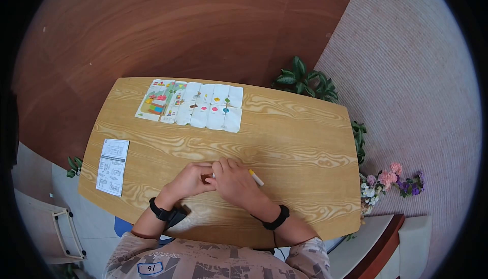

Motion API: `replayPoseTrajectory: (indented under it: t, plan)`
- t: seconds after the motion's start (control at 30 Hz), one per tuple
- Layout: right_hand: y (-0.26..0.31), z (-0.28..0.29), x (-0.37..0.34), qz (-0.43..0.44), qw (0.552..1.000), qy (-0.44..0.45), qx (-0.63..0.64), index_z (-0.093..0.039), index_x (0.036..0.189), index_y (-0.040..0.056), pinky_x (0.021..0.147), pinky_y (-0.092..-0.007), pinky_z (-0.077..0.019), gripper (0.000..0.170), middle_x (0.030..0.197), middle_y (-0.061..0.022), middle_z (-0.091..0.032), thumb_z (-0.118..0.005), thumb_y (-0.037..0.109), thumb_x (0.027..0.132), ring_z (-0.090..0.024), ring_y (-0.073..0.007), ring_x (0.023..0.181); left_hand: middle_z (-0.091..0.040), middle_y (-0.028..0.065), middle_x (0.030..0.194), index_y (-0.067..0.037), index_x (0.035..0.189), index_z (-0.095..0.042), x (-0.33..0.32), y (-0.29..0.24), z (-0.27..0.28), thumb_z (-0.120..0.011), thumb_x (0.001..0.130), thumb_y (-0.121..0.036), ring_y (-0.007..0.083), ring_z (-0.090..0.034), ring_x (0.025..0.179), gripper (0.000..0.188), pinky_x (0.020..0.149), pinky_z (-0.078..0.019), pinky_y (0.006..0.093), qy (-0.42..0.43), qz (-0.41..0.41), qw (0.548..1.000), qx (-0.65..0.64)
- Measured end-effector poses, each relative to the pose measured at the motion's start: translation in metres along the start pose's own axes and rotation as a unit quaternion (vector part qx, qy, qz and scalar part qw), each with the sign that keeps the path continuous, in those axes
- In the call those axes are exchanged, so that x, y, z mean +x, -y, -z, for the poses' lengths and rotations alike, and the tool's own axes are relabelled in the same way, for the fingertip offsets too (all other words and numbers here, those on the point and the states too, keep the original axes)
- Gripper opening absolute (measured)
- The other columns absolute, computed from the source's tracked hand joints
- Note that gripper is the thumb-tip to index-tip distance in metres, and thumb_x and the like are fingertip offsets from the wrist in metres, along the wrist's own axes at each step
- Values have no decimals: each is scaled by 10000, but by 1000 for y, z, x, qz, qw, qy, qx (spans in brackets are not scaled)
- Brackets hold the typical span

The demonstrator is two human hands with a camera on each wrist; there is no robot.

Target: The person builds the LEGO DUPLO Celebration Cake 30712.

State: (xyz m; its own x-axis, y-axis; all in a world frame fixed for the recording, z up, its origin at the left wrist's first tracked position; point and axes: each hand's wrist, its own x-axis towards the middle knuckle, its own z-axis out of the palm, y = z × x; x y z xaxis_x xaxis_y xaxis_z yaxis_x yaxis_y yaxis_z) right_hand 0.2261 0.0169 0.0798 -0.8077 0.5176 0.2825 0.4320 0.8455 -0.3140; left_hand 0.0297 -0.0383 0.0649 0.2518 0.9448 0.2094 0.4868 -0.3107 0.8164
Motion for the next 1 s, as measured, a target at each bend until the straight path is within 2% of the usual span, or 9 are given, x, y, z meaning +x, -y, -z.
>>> replayPoseTrajectory:
  t: [0.13,0.43,0.53,0.73,0.83,0.93,1.0]
  plan:
    - [5,-6,1,-34,998,7,-45,-574,1064,30,792,-475,-551,396,1000,-161,-619,-705,398,999,-674,-341,916,-688,182,889,29,969,-718,-1,6,-2,-808,836,-47,348,-659,759,178,705,-557,394,0,6,1000,-3]
    - [8,-10,2,-8,996,-11,-84,-597,1075,50,763,-421,-559,395,986,-139,-602,-710,419,991,-680,-303,907,-718,183,948,24,979,-738,-2,11,-2,-827,801,-55,388,-689,838,214,762,-578,412,12,-1,1000,7]
    - [9,-8,2,-19,999,-2,-32,-585,1101,39,783,-473,-554,384,1015,-158,-579,-735,370,976,-663,-368,976,-718,186,951,22,990,-744,-3,11,-2,-830,801,-60,391,-694,852,223,767,-582,412,13,6,1000,6]
    - [8,-6,2,-29,1000,-5,-5,-595,1175,34,805,-472,-559,420,1092,-180,-617,-759,354,957,-675,-379,1022,-726,184,967,10,1048,-757,-3,13,0,-847,810,-87,382,-706,853,272,770,-586,408,22,-5,999,31]
    - [8,12,-1,-36,997,-11,65,-592,1245,40,839,-477,-558,428,1125,-179,-641,-738,341,978,-684,-389,1000,-735,178,994,-9,1095,-776,-2,1,2,-881,824,-174,375,-711,837,334,752,-584,423,34,34,999,6]
    - [2,36,-10,-74,989,71,106,-610,1325,80,845,-472,-574,456,1148,-150,-660,-769,291,954,-688,-380,1055,-759,160,1054,-28,1176,-783,-2,-2,2,-892,849,-221,336,-730,829,395,763,-594,409,26,32,999,-15]
    - [-3,44,-15,-50,991,63,110,-631,1317,94,845,-470,-578,439,1145,-133,-679,-780,274,945,-698,-375,1038,-765,158,1078,-22,1165,-783,-2,6,-2,-889,862,-229,331,-732,814,382,771,-597,401,2,-16,1000,0]
